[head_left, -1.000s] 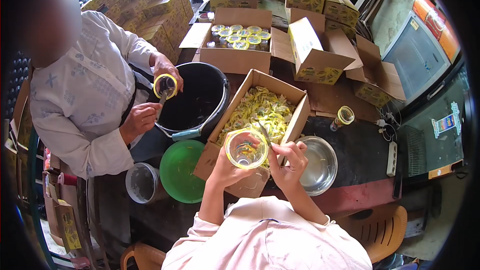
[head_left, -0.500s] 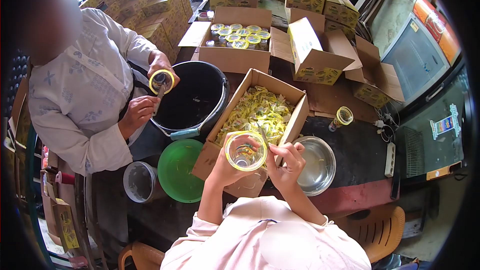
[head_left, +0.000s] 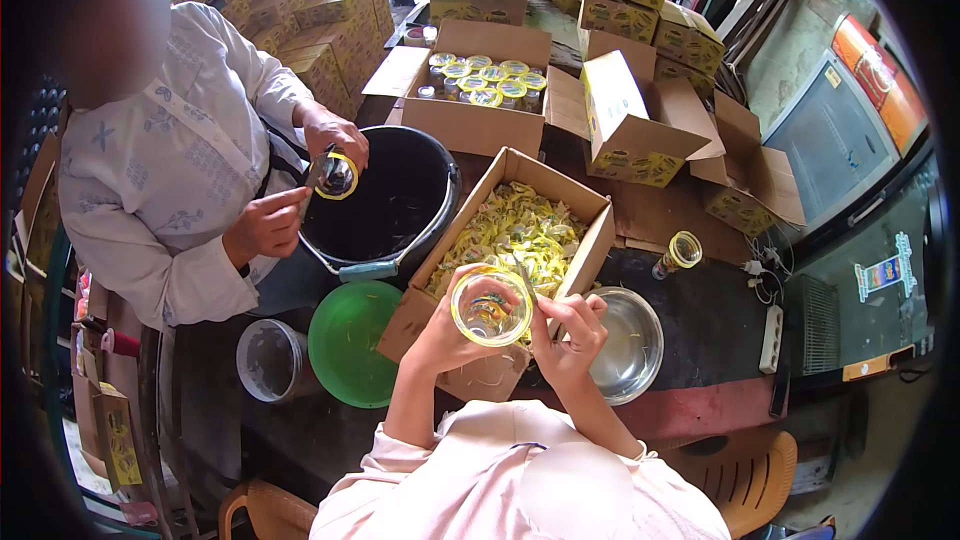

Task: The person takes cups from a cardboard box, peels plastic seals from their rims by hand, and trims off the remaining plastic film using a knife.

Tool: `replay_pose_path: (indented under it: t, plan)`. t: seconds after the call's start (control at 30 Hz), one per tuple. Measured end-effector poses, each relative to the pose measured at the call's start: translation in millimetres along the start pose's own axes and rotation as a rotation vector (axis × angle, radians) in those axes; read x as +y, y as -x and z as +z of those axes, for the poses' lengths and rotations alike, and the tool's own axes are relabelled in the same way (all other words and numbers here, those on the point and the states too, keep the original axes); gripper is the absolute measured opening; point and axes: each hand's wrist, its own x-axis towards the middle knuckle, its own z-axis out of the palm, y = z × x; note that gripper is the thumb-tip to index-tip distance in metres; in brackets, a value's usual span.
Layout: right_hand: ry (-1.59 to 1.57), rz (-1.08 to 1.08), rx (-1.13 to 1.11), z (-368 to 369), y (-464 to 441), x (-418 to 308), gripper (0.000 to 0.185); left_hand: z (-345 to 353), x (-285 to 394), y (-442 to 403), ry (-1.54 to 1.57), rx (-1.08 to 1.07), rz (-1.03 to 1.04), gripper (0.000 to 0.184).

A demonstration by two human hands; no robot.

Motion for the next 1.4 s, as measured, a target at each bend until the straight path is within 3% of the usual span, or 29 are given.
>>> replay_pose_path:
  t: [0.13, 0.33, 0.53, 0.63, 0.73, 0.83, 0.93, 1.0, 1.13, 1.4]
  plan:
    - [0.002, -0.002, 0.0, 0.9, -0.5, -0.4, 0.018, 6.4, -2.8, 5.9, 0.261, 0.063, -0.106, 0.048]
    - [0.01, 0.013, -0.006, 0.9, 7.9, 3.1, 0.018, 8.9, -14.1, 12.0, 0.244, 0.115, -0.105, 0.052]
    - [-0.019, 0.019, 0.002, -0.8, 3.2, 3.5, 0.019, 9.7, -3.4, 9.5, 0.385, 0.066, -0.188, 0.07]
    - [-0.023, 0.028, -0.001, -2.5, 7.4, 5.0, 0.019, 4.3, -15.3, 10.1, -0.114, -0.032, 0.078, 0.077]
    - [-0.02, 0.032, -0.003, -2.5, 6.9, 4.3, 0.019, 10.7, -18.4, 14.7, 0.316, 0.016, -0.106, 0.079]
    - [-0.02, 0.026, -0.003, -2.5, 6.2, 3.7, 0.019, 3.3, -11.7, 13.0, -0.024, -0.082, 0.059, 0.083]
    - [-0.026, 0.035, -0.006, -2.0, 6.5, 3.7, 0.019, 11.9, -17.7, 18.5, 0.413, 0.022, -0.157, 0.085]
    - [-0.02, 0.023, 0.0, -2.8, 8.3, 2.8, 0.018, 9.2, -15.5, 16.1, 0.265, 0.017, -0.091, 0.085]
    - [-0.03, 0.026, 0.013, -4.1, 8.1, 1.6, 0.017, 12.7, -14.9, 15.1, 0.506, 0.081, -0.158, 0.083]
    - [-0.002, 0.014, 0.028, -1.9, -0.2, -1.6, 0.016, 8.6, -8.1, 12.3, 0.508, 0.009, -0.145, 0.075]
